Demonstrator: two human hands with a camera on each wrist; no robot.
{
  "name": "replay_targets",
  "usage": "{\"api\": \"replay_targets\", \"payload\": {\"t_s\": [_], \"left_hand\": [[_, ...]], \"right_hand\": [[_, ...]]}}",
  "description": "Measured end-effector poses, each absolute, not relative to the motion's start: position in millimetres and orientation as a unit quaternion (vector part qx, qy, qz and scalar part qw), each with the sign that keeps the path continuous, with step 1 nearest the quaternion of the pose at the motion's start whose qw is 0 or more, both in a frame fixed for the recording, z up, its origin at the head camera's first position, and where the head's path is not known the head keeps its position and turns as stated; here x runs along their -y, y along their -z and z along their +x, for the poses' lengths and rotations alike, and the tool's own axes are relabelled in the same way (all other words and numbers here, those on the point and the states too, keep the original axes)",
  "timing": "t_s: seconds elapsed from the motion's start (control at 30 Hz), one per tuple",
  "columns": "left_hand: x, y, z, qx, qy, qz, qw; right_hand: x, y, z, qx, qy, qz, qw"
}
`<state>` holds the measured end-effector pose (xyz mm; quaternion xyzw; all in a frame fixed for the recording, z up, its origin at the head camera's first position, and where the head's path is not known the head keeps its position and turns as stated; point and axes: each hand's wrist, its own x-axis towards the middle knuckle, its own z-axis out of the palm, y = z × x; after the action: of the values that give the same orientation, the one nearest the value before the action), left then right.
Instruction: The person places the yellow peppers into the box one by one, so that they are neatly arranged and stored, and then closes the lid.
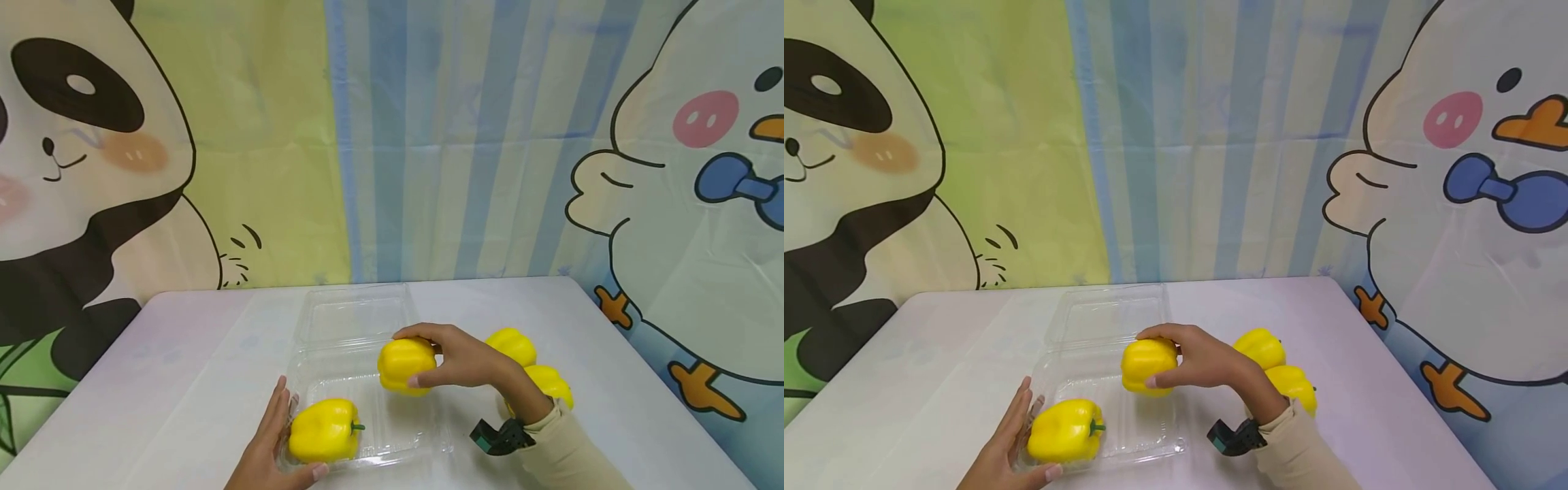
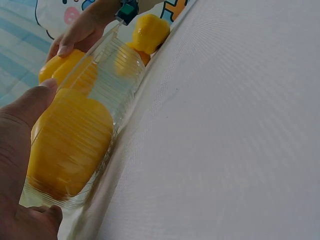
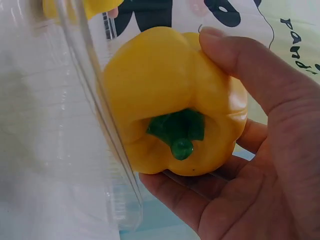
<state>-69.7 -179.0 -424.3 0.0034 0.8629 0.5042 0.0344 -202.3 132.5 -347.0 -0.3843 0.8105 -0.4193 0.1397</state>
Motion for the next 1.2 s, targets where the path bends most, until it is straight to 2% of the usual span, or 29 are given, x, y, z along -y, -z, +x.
{"api": "replay_targets", "payload": {"t_s": [0.33,0.73,1.2], "left_hand": [[180,424,-71,-0.858,-0.512,-0.001,0.045],[180,426,-68,-0.861,-0.508,0.027,0.017],[179,423,-69,-0.866,-0.498,0.012,0.034]], "right_hand": [[-125,352,-198,-0.801,0.408,-0.406,0.163],[-117,354,-194,-0.793,0.393,-0.425,0.189],[-114,354,-189,-0.799,0.347,-0.433,0.234]]}}
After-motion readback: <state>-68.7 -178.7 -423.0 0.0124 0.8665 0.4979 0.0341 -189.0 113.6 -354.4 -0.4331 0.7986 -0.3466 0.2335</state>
